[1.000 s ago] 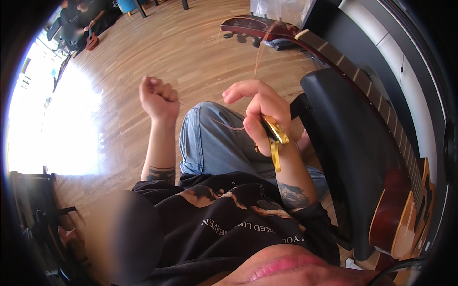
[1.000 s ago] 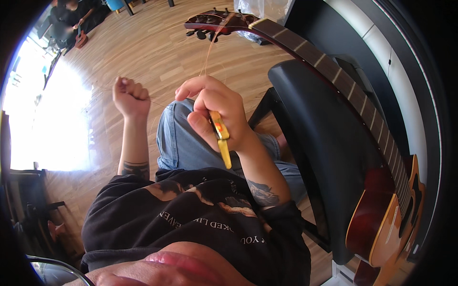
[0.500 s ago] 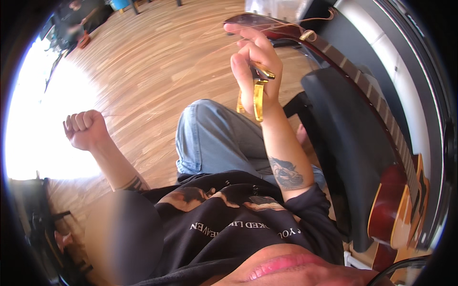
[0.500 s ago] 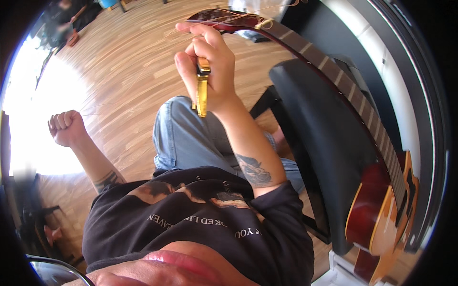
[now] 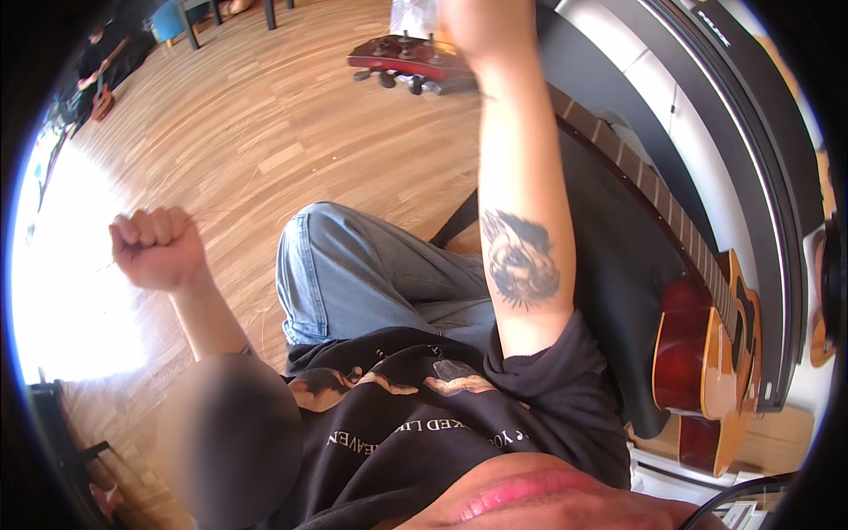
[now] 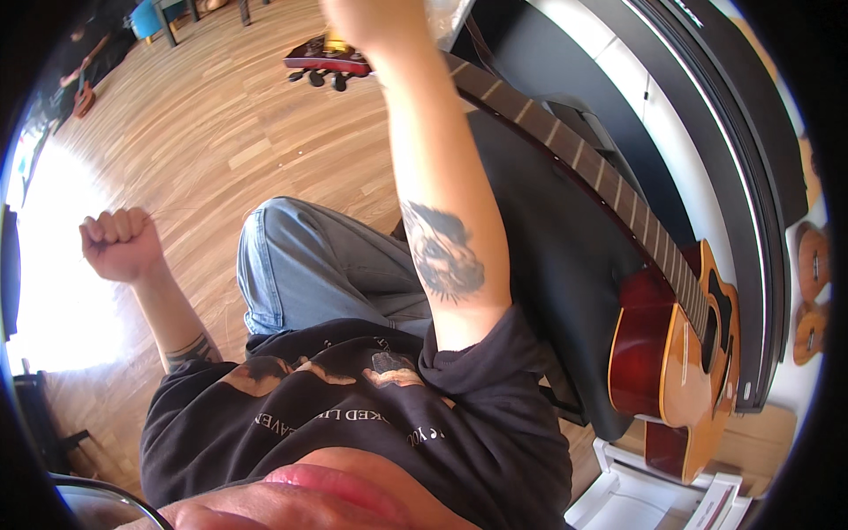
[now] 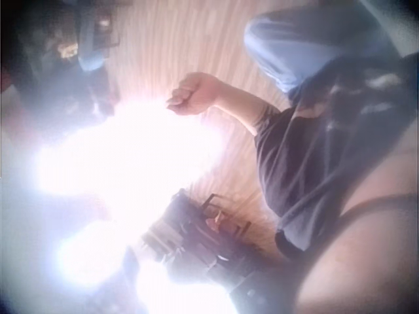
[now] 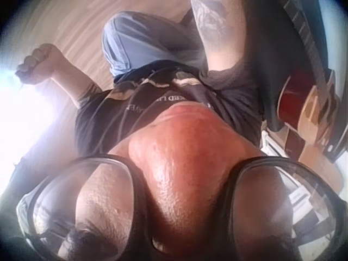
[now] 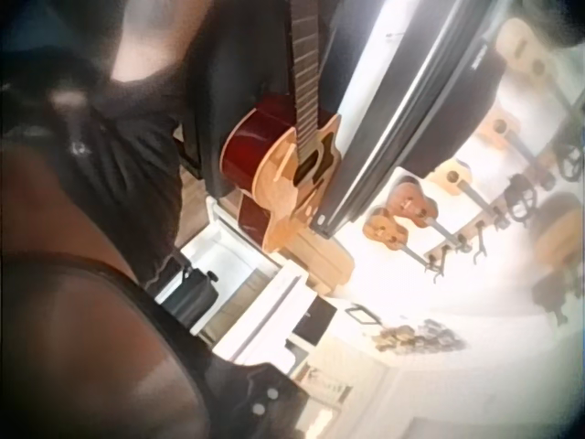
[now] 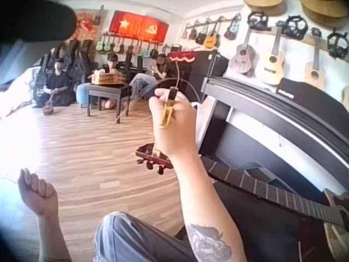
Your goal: The person replaces a guitar string by winding it onto the tuning peg at the headstock, then threading it through the bridge and securing it with a string winder. The person handles the guitar and string winder throughout the process.
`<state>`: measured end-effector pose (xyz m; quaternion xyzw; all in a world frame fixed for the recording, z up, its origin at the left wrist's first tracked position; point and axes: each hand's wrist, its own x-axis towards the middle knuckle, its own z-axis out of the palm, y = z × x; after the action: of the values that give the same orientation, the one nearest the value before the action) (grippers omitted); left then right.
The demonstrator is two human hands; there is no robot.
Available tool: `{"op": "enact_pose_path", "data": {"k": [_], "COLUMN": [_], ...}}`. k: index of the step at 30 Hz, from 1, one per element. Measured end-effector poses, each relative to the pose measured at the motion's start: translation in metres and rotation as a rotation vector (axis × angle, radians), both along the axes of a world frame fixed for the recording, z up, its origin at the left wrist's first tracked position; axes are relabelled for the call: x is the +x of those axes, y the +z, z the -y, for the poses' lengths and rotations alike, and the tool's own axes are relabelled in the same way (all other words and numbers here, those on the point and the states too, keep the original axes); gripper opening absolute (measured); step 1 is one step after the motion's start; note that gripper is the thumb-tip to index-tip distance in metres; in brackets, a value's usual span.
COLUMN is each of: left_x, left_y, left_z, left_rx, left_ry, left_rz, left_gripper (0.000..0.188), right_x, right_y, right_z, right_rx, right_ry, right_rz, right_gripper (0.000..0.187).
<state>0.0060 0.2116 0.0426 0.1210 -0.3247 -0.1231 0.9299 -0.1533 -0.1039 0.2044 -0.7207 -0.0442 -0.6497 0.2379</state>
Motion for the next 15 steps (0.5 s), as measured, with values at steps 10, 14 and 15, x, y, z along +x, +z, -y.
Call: {"op": "enact_pose_path", "data": {"k": [10, 14, 15], "left_x": [0.008, 0.044, 0.055], "left_y": [0.011, -0.002, -0.002], "left_z": [0.013, -0.034, -0.039], "left_rx": [0.115, 0.094, 0.067], "left_ry": [0.378, 0.508, 0.552], "left_rz": [-0.273, -0.402, -0.440], "left_gripper": [0.036, 0.038, 0.037], "right_x": [-0.025, -0.025, -0.034], "right_y": [-0.006, -0.007, 0.001], "right_z": [-0.010, -0.018, -0.014], "right_rx": [-0.072, -0.133, -0.181], "right_ry": [-0.029, -0.158, -0.278], "right_rz": [-0.761, -0.762, -0.757], "right_gripper": [0.029, 0.031, 0.030]}}
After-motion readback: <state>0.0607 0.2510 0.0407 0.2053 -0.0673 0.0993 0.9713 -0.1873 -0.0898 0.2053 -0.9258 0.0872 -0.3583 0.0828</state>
